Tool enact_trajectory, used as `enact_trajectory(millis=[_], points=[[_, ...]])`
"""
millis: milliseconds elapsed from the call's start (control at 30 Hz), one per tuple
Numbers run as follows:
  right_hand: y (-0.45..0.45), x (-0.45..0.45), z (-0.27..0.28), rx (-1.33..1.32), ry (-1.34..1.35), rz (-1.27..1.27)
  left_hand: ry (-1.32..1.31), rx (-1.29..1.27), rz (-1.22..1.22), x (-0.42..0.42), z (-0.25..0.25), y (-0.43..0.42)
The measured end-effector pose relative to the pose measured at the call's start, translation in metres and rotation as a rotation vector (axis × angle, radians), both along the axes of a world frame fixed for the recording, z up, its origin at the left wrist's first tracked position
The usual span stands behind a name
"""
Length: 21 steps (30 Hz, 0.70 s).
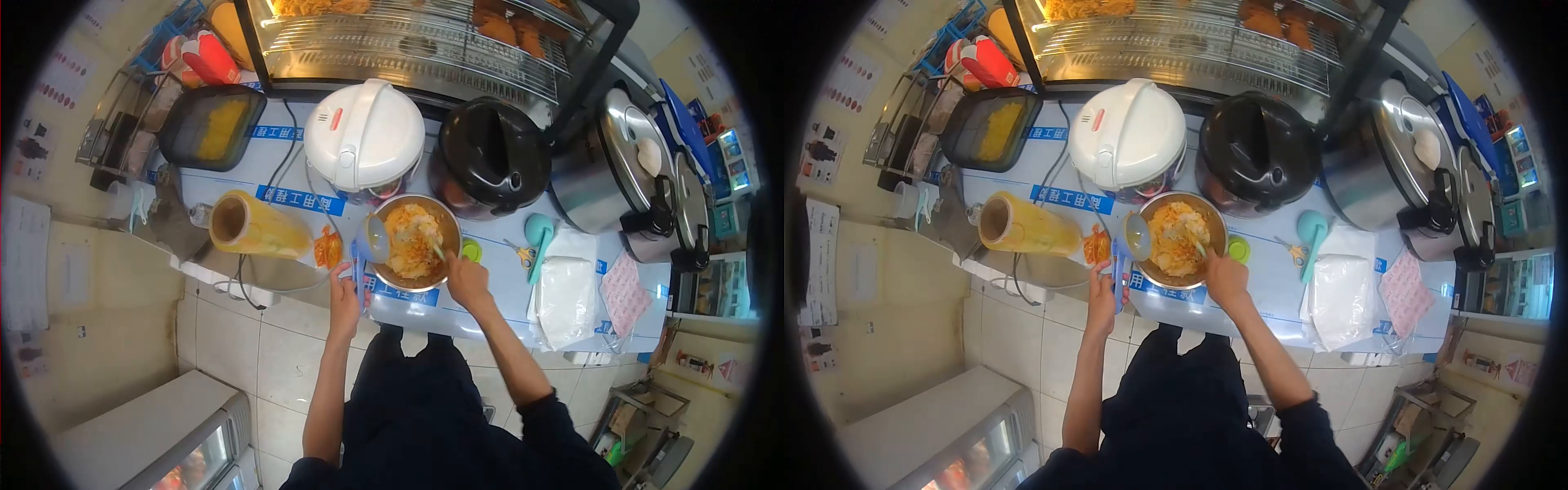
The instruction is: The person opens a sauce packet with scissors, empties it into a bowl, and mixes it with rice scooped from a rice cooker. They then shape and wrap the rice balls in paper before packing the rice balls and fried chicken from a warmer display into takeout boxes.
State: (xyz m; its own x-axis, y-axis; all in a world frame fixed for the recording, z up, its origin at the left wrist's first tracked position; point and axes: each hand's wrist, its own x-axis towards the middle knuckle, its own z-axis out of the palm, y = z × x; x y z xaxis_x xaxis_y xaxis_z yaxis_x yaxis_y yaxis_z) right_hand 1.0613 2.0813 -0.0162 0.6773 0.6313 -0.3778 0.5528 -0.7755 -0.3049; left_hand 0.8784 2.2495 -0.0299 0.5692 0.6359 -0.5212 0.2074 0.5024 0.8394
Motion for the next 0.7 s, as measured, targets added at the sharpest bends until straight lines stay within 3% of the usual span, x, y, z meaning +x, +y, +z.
enact_trajectory(millis=[33,100,133,233,333,367,400,467,633,700], points=[[-0.004,-0.002,-0.004,-0.004,-0.006,0.006,-0.001,0.006,-0.007,-0.001,0.0,0.003],[-0.015,-0.016,-0.023,-0.214,-0.042,0.479,-0.003,0.011,-0.002,0.0,-0.002,0.006],[-0.008,-0.02,-0.033,-0.215,-0.041,0.481,0.0,0.024,-0.005,0.001,-0.003,0.007],[0.021,-0.015,-0.059,-0.03,-0.235,0.161,-0.015,-0.011,0.002,0.005,-0.003,0.007],[0.028,0.005,-0.04,0.042,-0.234,0.1,-0.018,0.004,0.01,0.005,-0.002,0.004],[0.028,0.004,-0.034,-0.119,-0.035,0.237,-0.017,0.006,0.014,0.005,-0.001,0.005],[0.031,-0.004,-0.037,-0.116,-0.035,0.24,0.002,0.027,0.007,0.005,0.0,0.005],[0.04,-0.033,-0.054,0.127,-0.063,0.28,0.025,0.047,-0.005,0.008,0.002,0.006],[0.057,-0.016,-0.063,0.137,-0.001,-0.089,-0.003,0.029,0.005,0.019,-0.004,0.004],[0.025,-0.037,-0.08,0.65,0.067,-0.267,0.018,0.059,-0.037,0.032,-0.007,-0.004]])
